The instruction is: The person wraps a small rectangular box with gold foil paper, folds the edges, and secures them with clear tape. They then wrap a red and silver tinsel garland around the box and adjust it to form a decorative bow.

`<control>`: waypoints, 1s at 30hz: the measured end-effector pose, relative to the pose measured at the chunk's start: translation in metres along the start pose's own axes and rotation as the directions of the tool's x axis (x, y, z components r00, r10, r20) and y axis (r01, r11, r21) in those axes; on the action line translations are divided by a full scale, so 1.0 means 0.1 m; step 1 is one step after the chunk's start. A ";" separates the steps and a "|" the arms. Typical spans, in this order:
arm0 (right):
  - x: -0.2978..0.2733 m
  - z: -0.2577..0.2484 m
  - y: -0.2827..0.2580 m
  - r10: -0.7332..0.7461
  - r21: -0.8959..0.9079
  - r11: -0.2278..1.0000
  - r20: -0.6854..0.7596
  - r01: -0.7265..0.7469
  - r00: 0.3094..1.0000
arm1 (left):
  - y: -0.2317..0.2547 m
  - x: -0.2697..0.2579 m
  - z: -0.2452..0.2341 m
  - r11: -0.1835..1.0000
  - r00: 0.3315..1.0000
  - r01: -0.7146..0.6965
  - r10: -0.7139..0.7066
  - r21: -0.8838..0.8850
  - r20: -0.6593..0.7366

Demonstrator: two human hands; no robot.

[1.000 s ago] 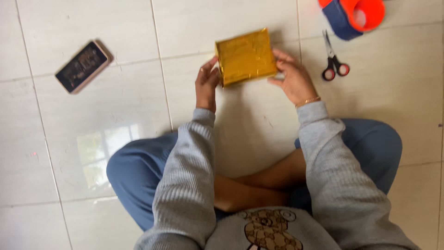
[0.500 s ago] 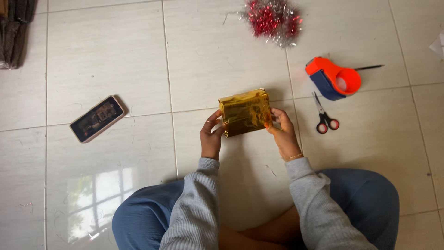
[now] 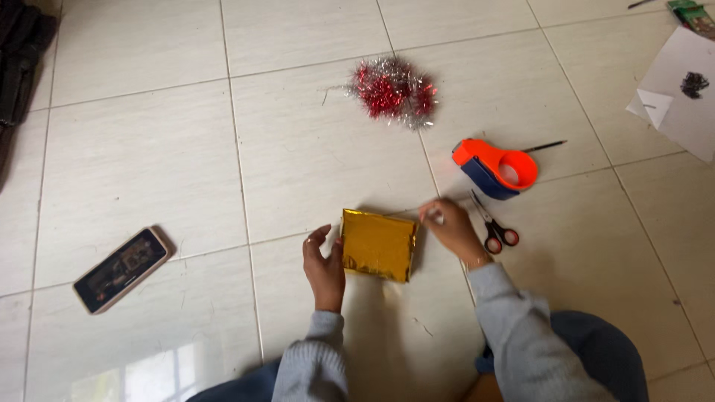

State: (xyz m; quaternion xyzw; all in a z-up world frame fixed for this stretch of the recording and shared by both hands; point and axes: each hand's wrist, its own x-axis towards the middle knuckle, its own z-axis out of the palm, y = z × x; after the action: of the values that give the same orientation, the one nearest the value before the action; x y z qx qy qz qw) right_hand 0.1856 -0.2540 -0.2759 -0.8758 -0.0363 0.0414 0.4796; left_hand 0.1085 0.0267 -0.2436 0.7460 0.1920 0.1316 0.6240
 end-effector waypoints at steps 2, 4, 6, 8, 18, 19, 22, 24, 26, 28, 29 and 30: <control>0.64 -0.08 -0.06 -0.121 -0.188 0.976 -0.070 0.106 0.990 | 0.14 -0.02 0.03 0.976 0.999 -0.002 0.010 0.217 -0.036; 1.37 -0.09 -0.16 -0.289 -0.414 0.878 -0.063 0.238 0.955 | 0.27 -0.05 0.04 0.904 0.995 -0.098 0.081 0.417 0.059; 1.96 -0.04 -0.22 -0.402 -0.533 0.789 -0.073 0.305 0.913 | 0.36 -0.02 0.10 0.858 0.992 -0.079 0.019 0.508 0.122; 2.31 0.09 -0.20 -0.518 -0.611 0.710 -0.115 0.351 0.847 | 0.39 0.01 0.16 0.857 0.975 0.064 -0.163 0.512 0.151; 2.10 -0.08 -0.59 -0.344 -0.144 0.935 -0.136 0.325 0.929 | 0.26 0.17 0.08 0.872 0.898 0.089 -0.279 0.481 0.341; 2.03 -0.33 -0.84 -0.330 0.085 0.935 -0.152 0.345 0.932 | 0.29 0.15 0.06 0.870 0.921 0.028 -0.215 0.492 0.327; 1.77 -0.98 -1.75 -0.275 0.267 0.920 -0.077 0.285 0.958 | 0.56 0.20 0.01 0.897 0.964 -0.234 0.166 0.374 0.207; 1.49 -1.23 -2.33 -0.322 0.369 0.876 -0.030 0.310 0.946 | 0.85 0.28 0.11 0.876 0.913 -0.409 0.389 0.258 0.124; 1.13 -1.34 -2.78 -0.372 0.478 0.819 0.022 0.317 0.928 | 1.14 0.42 0.33 0.815 0.825 -0.565 0.555 0.130 0.105; 0.80 -1.37 -3.14 -0.434 0.630 0.719 0.077 0.294 0.898 | 1.48 0.56 0.66 0.673 0.679 -0.734 0.728 0.088 0.099; 0.64 -1.39 -3.29 -0.433 0.607 0.738 0.093 0.293 0.897 | 1.64 0.62 0.79 0.578 0.587 -0.809 0.802 0.109 0.108; 0.52 -1.46 -3.41 -0.437 0.582 0.755 0.105 0.301 0.894 | 1.79 0.70 0.88 0.664 0.662 -0.745 0.728 0.056 0.177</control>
State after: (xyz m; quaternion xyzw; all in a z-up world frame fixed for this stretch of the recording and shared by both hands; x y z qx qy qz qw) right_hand 0.2450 -0.1875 0.0884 -0.6637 -0.2521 0.0570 0.7020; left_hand 0.2312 -0.0462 -0.0870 0.8040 -0.1628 0.3085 0.4815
